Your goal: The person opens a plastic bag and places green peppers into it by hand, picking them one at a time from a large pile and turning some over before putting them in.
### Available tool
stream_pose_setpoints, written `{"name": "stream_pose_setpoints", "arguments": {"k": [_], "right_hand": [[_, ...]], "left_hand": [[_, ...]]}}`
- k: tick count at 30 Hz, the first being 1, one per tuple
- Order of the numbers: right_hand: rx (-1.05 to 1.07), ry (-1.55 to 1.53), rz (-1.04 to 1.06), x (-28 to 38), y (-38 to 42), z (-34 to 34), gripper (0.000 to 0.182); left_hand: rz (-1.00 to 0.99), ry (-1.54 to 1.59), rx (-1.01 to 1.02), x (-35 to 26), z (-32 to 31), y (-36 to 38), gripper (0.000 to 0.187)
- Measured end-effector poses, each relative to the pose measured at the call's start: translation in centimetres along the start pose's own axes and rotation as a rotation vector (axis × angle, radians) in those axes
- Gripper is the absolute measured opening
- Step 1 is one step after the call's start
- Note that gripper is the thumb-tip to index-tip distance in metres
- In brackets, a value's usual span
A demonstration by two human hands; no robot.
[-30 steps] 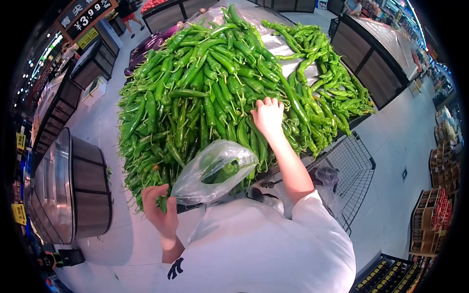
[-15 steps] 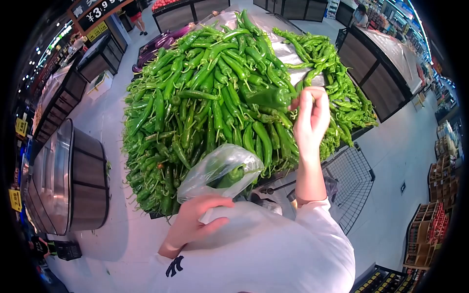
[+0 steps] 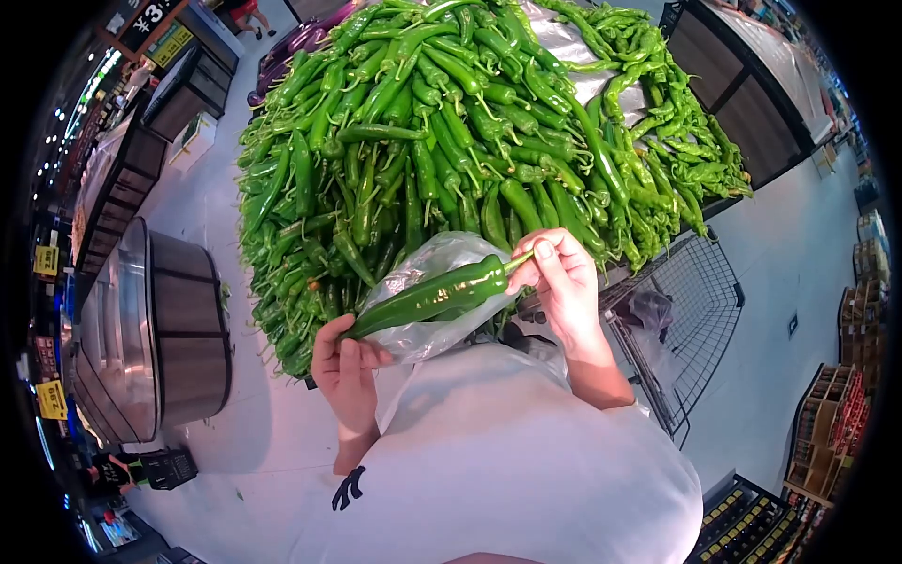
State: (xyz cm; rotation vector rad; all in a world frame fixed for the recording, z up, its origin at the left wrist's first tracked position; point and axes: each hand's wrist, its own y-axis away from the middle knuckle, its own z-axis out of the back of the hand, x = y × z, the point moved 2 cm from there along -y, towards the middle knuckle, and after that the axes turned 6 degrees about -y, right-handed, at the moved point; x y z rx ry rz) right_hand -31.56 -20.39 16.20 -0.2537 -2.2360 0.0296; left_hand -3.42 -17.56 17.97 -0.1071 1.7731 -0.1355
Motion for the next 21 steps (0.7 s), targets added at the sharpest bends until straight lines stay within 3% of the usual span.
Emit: {"name": "stream_pose_setpoints", "arguments": {"k": [9,11,14,17,21], "right_hand": [[-0.010,0.132,0.130,1.1,-0.3,0.6,0.027],[-0.035,0.081,0.145,0.9,-0.2,0.3,0.033],[-0.071,0.117,0.090,1.5,-0.2,0.2,0.035],[-0.059,0.087,0.074,1.4,-0.4,0.6,0.037],[0.065,-0.113,0.105,0.7,-0.4,0.9,0.027]], "left_hand": [[-0.006,-0.477,0.040,-1.6,-0.7,-1.1,0.024],[-0.078,-0.554,0.095,-0.9,0.3,-0.9,0.038],[-0.009,-0.631,0.104,-1.6,-0.3,-1.0,0.052],[-0.050,-0.627,0.123,-1.5,-0.3,-0.9,0.052],[0.054,-0.579,0.122,-1.9,-0.6,-0.8,0.052]]}}
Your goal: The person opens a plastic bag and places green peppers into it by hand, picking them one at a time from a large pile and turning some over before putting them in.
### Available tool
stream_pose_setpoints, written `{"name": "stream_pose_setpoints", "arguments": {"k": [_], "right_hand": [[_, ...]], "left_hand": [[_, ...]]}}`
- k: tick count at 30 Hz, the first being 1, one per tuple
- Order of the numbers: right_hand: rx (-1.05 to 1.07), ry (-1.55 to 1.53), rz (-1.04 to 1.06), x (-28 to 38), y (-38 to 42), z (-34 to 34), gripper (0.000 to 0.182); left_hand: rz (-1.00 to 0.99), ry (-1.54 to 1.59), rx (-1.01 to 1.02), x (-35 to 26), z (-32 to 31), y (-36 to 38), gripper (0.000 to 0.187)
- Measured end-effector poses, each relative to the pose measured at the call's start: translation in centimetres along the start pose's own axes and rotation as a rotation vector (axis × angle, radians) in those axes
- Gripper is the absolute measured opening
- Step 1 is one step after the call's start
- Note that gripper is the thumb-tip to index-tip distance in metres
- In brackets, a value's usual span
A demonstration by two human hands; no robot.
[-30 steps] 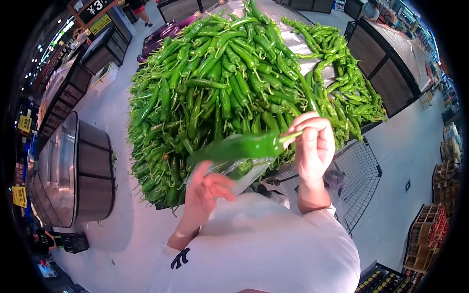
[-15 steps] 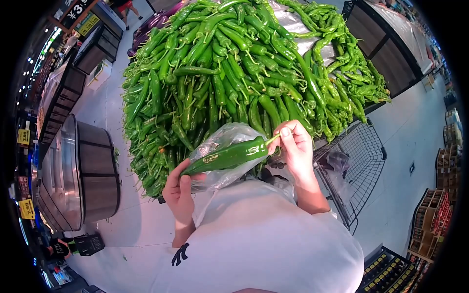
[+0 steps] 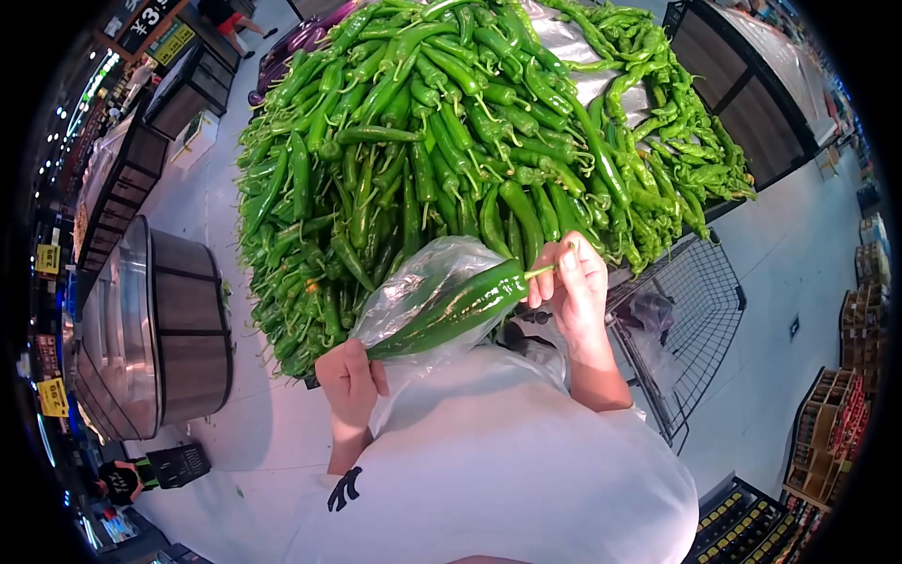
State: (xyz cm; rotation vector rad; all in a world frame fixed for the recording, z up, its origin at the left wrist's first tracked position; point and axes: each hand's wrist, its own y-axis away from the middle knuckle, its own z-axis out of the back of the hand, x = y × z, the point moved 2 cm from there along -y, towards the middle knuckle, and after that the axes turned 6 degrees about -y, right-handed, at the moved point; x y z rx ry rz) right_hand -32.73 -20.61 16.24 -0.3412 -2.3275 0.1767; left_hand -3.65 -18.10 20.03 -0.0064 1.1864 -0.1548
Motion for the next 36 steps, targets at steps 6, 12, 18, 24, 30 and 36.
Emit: {"name": "stream_pose_setpoints", "arguments": {"k": [6,12,18,24,30,36], "right_hand": [[0.117,-0.246,-0.203,-2.1,1.2,-1.6,0.060],[-0.060,-0.268,-0.331,-2.0,0.7,-1.1,0.057],[-0.272,-0.125,-0.196,-2.8,1.7,0.2,0.042],[-0.198,-0.257,-0.259,-1.6,3.6,-2.4,0.044],[-0.193,0.002,0.004,0.6,2.3,-0.1,0.043],[-0.311,0.361,0.279,3.3,2.8,0.0,0.051]], "left_hand": [[-0.024,0.027,0.141,-0.1,-1.6,0.3,0.048],[-0.373,-0.186,0.196,-0.9,-2.5,0.2,0.043],[-0.288,-0.116,0.186,-1.3,-2.7,0.4,0.042],[-0.552,-0.337,0.152,-1.3,-2.4,0.5,0.028],[-0.692,-0.758,-0.055,-4.4,-2.1,-3.3,0.027],[-0.113,-0.788,0.181,-0.8,1.4,-4.5,0.058]]}}
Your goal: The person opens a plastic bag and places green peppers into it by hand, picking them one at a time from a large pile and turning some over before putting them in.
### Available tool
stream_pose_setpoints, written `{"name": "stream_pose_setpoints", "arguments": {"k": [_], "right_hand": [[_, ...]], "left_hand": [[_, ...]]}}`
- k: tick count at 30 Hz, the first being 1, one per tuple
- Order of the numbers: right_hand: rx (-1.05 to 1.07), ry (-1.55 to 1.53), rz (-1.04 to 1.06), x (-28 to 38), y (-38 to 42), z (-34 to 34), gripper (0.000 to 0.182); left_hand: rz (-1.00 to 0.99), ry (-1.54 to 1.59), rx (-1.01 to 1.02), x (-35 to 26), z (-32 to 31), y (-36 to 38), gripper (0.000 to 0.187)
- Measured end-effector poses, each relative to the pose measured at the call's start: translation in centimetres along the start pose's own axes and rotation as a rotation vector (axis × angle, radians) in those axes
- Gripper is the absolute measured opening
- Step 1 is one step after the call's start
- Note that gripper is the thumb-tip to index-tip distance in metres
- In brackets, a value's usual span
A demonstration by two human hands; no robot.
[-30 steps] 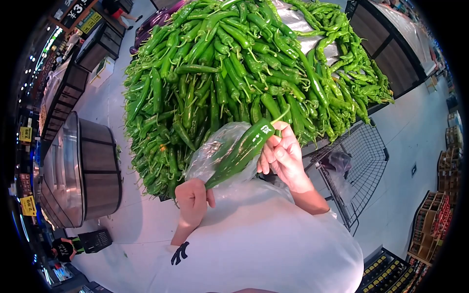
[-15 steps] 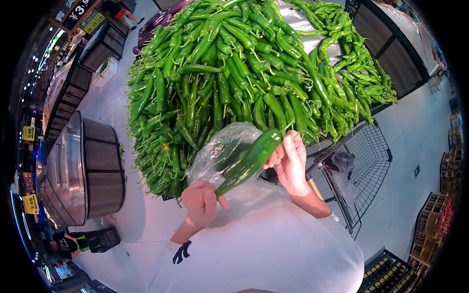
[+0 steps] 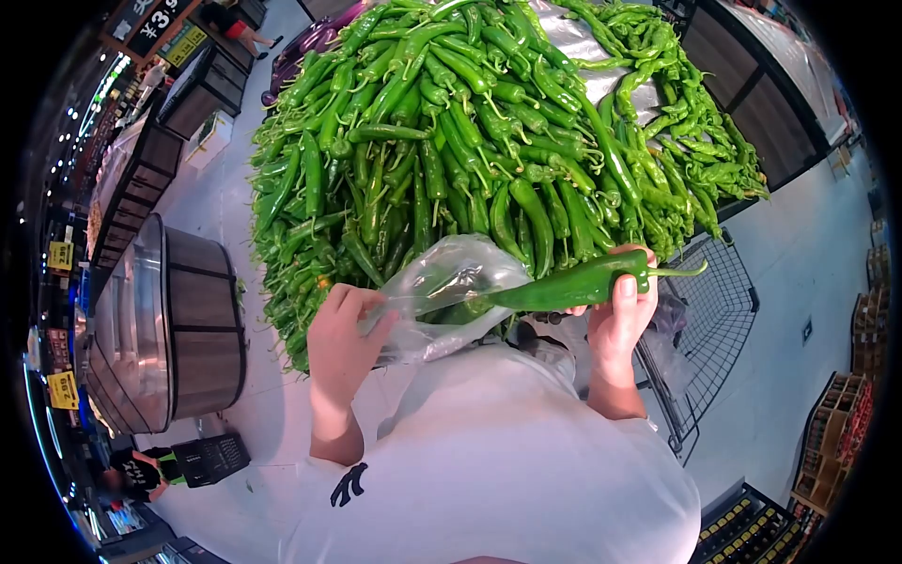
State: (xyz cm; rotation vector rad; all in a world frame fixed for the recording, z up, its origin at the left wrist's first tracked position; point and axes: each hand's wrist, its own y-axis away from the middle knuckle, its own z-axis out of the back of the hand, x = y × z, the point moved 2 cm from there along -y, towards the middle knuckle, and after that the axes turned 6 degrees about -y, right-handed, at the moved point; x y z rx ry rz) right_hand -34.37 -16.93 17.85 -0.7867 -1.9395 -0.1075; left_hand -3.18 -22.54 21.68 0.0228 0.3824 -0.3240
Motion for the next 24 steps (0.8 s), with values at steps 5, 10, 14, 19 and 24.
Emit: {"name": "stream_pose_setpoints", "arguments": {"k": [5,10,14,19,24], "right_hand": [[0.071,0.015,-0.110,-0.8,0.8,-0.6,0.053],[0.293,-0.023,-0.230,-1.8,2.6,-1.9,0.041],[0.422,0.179,-0.166,-3.4,3.2,-3.0,0.033],[0.741,0.471,-0.497,-3.6,3.0,-6.4,0.047],[0.571,0.526,-0.184,-4.2,1.6,-5.5,0.031]], "left_hand": [[-0.195,-0.206,-0.218,-1.0,-0.4,0.1,0.058],[0.002,0.067,0.181,0.9,-2.1,-0.5,0.035],[0.182,0.710,0.160,-0.1,-0.9,-1.2,0.029],[0.153,1.098,0.080,-0.4,-0.3,-1.3,0.038],[0.191,1.265,0.061,0.6,-0.8,-0.9,0.044]]}}
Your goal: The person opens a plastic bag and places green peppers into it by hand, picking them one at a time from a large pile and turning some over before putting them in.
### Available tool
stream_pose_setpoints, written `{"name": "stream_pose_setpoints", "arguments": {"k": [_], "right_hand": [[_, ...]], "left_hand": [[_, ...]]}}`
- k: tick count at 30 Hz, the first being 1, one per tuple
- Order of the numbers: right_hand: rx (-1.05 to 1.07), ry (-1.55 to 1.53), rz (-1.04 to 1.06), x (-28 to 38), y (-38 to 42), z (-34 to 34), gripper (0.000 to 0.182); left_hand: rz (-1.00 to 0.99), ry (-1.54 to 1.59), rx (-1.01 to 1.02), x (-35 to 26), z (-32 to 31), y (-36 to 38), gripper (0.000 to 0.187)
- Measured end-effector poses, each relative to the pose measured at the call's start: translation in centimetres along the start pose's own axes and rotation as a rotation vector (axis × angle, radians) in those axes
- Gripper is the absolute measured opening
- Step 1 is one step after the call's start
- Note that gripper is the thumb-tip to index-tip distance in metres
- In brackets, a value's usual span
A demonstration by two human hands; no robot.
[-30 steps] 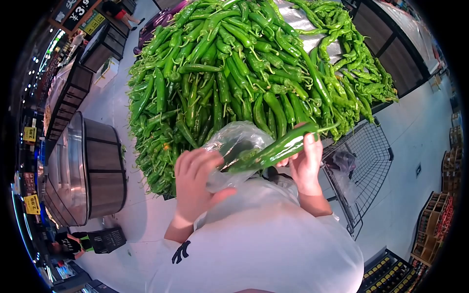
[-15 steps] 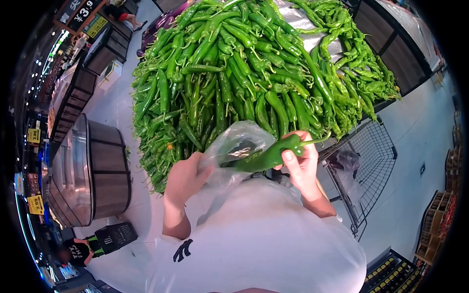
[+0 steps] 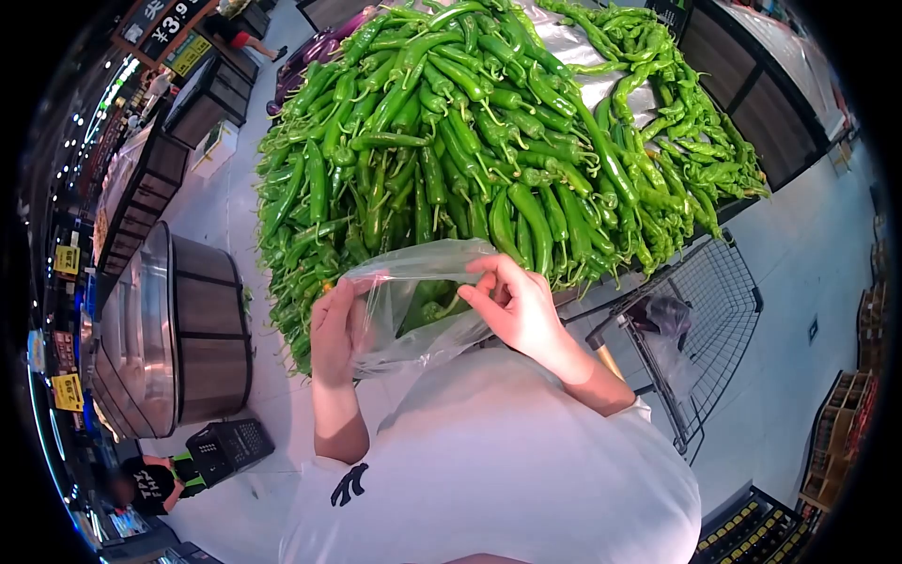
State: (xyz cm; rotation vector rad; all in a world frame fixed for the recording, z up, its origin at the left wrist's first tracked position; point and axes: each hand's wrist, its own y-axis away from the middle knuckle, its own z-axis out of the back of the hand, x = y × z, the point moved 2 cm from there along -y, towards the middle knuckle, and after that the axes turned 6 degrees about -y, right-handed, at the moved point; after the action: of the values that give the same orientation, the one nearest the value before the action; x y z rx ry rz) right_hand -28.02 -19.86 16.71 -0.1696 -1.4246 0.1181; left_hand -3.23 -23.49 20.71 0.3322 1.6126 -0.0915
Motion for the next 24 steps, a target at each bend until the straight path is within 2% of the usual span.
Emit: {"name": "stream_pose_setpoints", "arguments": {"k": [3,4,7,8,11,13,15,17,19,20,23,24], "right_hand": [[-0.001,0.144,0.241,0.7,-0.2,-0.4,0.029],[0.058,0.152,0.211,0.9,-0.2,-0.2,0.032],[-0.068,0.196,0.446,1.4,-0.8,-0.8,0.034],[-0.091,0.213,0.440,1.3,-0.5,-1.0,0.036],[0.001,0.268,0.576,1.4,0.2,-1.6,0.037],[0.161,0.249,0.665,1.9,0.1,-2.3,0.029],[0.266,0.385,0.658,0.6,-0.2,-3.2,0.020],[0.226,0.385,0.518,-2.3,-1.6,-3.2,0.016],[0.206,0.388,0.346,-2.9,-3.0,-2.9,0.012],[0.180,0.438,0.357,-2.9,-3.1,-3.2,0.012],[0.180,0.477,0.501,-0.8,-2.5,-4.2,0.010],[0.193,0.474,0.573,0.3,-2.3,-4.3,0.010]], "left_hand": [[0.044,0.139,-0.009,0.2,0.1,-0.3,0.044],[0.067,0.205,-0.011,0.5,0.1,-0.4,0.045],[0.178,0.463,-0.002,0.7,0.0,-0.7,0.045],[0.223,0.558,0.007,0.8,0.0,-0.7,0.045],[0.195,0.799,0.207,2.2,0.7,-1.4,0.046],[0.185,0.803,0.200,2.5,0.8,-1.3,0.046],[0.156,0.762,0.180,2.7,0.9,-1.5,0.046],[0.113,0.677,0.145,2.9,0.9,-1.6,0.045],[0.204,0.754,0.021,3.1,0.8,-2.1,0.045],[0.248,0.793,-0.044,3.3,0.8,-2.2,0.045],[0.197,0.946,0.122,3.2,1.5,-1.7,0.045],[0.111,0.876,0.241,2.3,1.7,-1.1,0.045]]}}
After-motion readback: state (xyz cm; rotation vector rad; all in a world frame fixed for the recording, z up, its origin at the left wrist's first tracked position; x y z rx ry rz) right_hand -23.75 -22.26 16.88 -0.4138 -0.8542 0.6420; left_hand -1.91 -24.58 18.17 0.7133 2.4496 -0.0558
